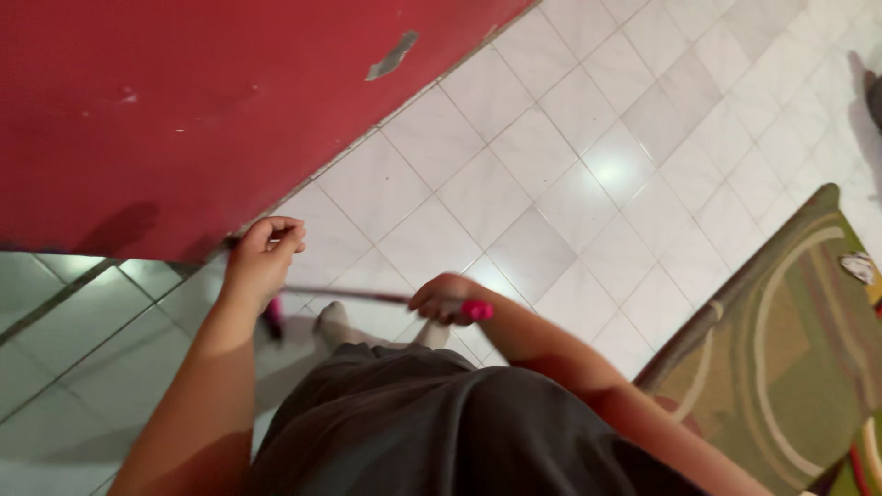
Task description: The person sweeps a tiled floor using a broom, moving it along the base of a red wall and around parked motorcycles. They occasionally adjust their grip on the broom handle or move the broom head across the floor surface.
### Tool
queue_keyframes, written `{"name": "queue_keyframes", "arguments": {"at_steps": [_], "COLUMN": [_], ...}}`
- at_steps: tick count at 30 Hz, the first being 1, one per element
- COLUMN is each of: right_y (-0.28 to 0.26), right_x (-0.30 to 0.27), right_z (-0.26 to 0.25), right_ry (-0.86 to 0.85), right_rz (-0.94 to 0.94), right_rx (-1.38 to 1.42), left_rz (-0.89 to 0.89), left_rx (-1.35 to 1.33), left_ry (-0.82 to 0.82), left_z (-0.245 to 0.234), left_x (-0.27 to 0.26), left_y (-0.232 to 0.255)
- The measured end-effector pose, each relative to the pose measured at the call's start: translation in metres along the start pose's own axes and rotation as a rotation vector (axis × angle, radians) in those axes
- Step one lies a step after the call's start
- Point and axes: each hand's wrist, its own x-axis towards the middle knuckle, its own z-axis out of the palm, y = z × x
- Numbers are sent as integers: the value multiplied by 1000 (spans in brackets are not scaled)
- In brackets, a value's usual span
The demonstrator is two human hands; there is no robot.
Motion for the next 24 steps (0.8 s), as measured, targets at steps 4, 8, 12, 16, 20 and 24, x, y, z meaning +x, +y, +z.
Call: {"name": "queue_keyframes", "arguments": {"at_steps": [4,8,12,16,20,24], "right_y": [-11,-19,-19,-6,22,29], "right_x": [10,-5,-26,-58,-75,-49], "right_z": [-104,-129,-82,-54,-29,3], "right_ry": [32,157,521,472,189,-282], "right_rz": [-130,-290,-487,-457,-320,-48], "right_rx": [445,585,509,428,492,685], "left_rz": [13,-38,-65,-19,5,6], "left_rx": [35,89,12,-31,-78,-115], "left_ry": [32,96,107,154,171,164], "left_z": [-23,-42,-55,-71,-84,-92], "left_x": [-3,-9,-4,2,5,-2], "left_y": [0,-1,-7,-13,-15,-20]}}
